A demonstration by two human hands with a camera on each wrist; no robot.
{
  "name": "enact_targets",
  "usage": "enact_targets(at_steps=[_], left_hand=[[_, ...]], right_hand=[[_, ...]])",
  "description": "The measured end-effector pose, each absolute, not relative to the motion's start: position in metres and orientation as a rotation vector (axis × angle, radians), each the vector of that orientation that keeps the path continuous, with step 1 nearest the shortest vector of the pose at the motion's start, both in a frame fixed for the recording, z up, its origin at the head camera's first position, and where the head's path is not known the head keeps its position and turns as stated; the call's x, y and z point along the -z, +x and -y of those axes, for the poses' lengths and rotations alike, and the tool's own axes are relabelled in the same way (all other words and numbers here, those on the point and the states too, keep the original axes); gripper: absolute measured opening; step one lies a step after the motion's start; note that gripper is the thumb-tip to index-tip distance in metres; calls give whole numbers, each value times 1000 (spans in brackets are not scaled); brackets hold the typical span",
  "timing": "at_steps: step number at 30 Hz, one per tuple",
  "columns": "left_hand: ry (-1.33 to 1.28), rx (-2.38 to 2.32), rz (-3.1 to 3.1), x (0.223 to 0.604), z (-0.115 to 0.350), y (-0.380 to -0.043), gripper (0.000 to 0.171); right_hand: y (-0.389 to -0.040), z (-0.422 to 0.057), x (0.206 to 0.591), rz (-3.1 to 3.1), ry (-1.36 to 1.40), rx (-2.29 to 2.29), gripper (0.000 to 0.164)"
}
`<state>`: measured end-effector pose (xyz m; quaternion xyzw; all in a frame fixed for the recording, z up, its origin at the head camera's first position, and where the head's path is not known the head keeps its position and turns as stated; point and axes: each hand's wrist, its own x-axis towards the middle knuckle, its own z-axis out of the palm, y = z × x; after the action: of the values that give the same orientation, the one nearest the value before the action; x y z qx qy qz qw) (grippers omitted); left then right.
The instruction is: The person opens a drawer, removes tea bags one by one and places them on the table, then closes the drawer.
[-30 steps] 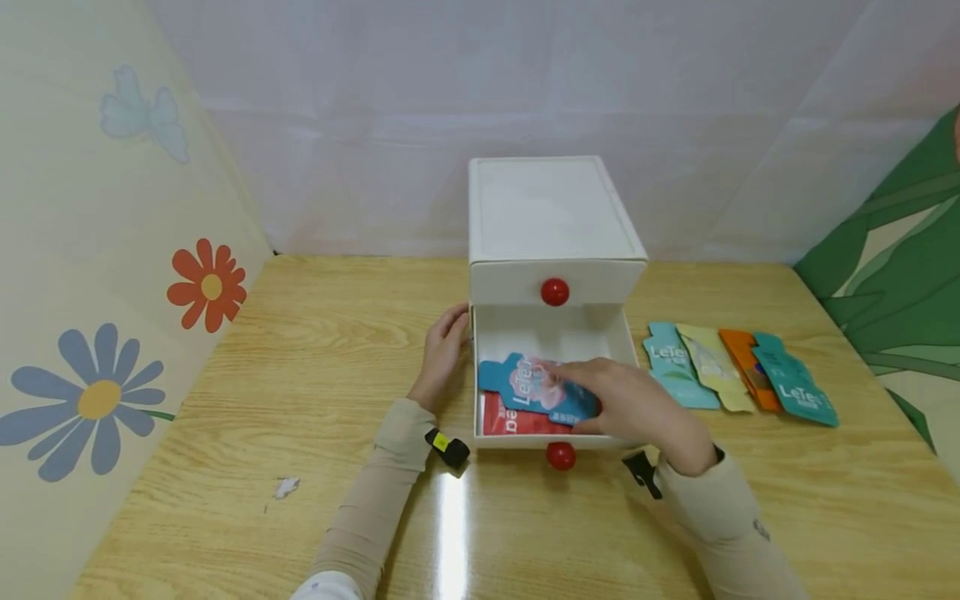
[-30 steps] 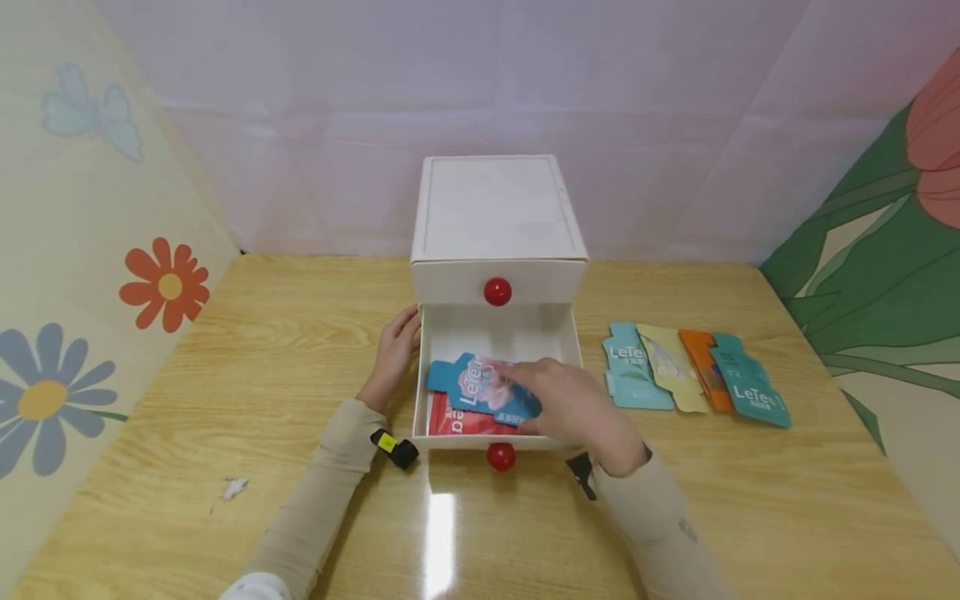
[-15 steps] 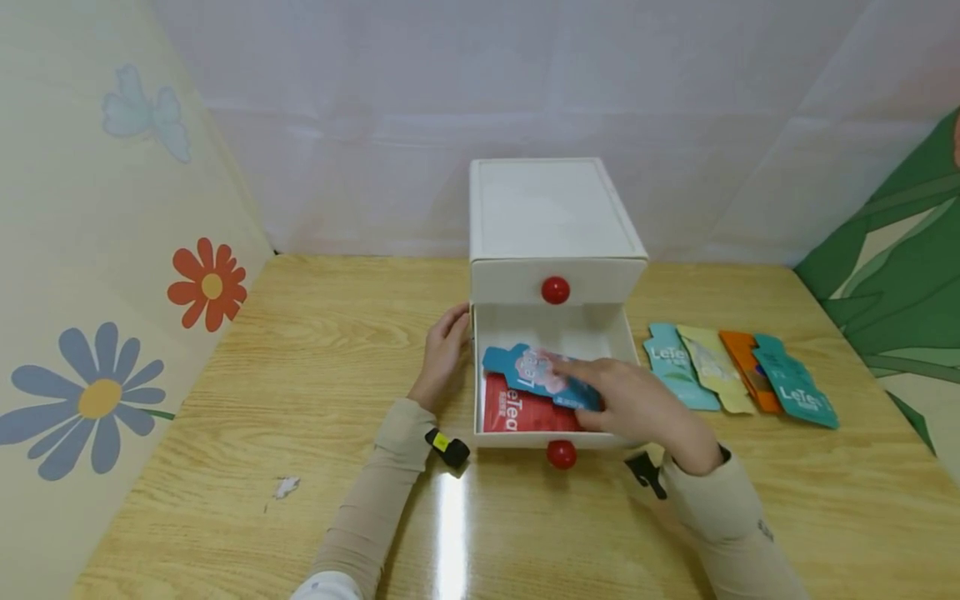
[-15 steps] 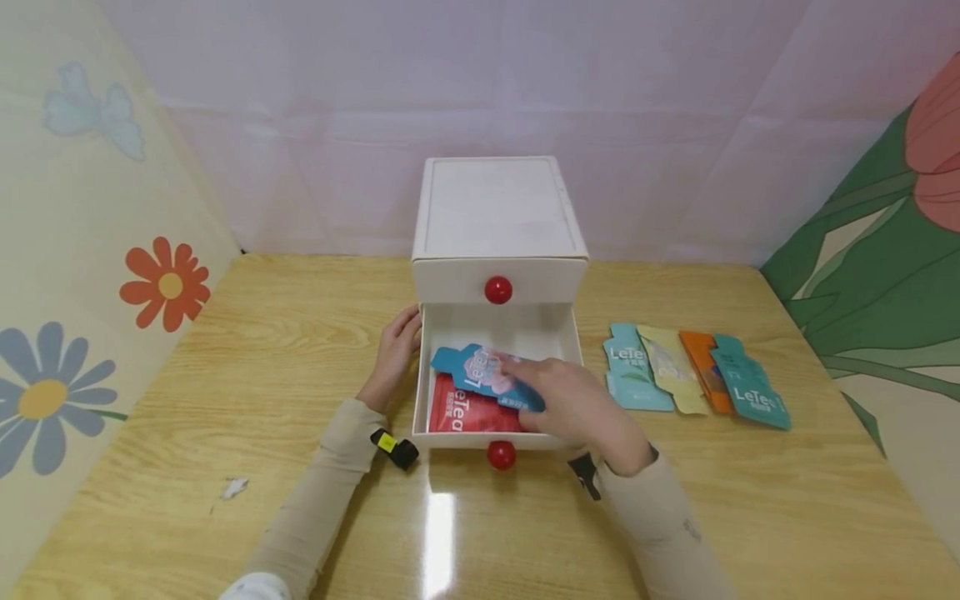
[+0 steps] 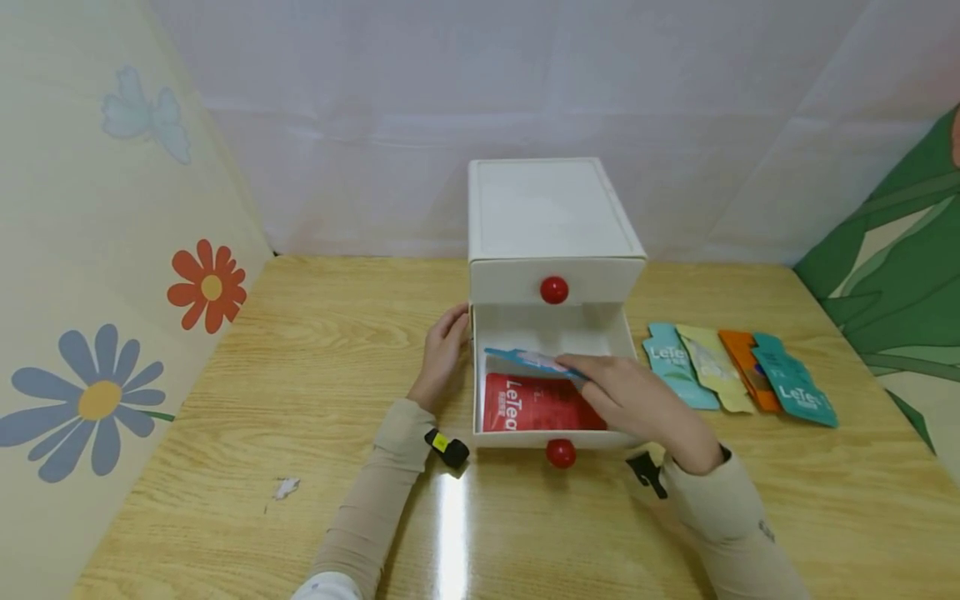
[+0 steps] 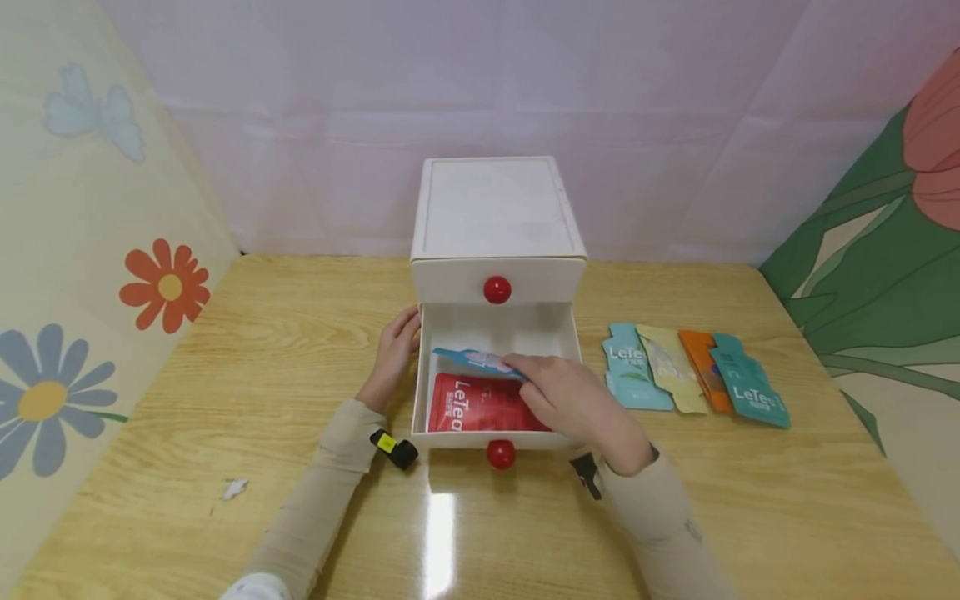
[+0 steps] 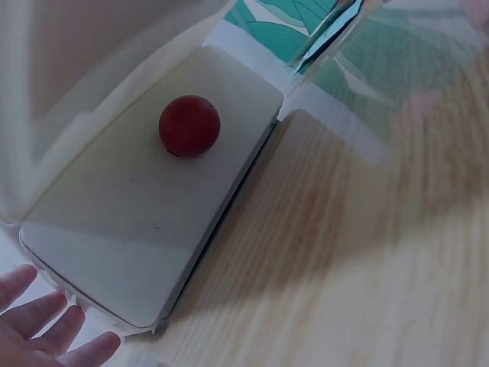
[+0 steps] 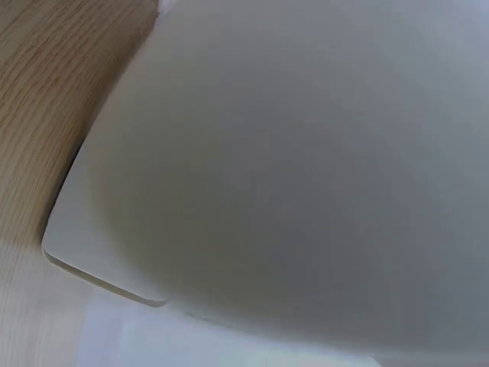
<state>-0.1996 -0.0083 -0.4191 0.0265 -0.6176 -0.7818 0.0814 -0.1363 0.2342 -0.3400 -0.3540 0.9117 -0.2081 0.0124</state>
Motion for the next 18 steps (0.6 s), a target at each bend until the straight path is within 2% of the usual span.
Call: enact_targets(at_steps=[13,18], left_hand=[[59,2294,1898,420,10,-200,31],[71,2316,1873,419,10,-200,31]], right_hand=[[-137,-235,341,-2909,-1125,759,36],[-138,-235,341,-2919,-1056,851,29]])
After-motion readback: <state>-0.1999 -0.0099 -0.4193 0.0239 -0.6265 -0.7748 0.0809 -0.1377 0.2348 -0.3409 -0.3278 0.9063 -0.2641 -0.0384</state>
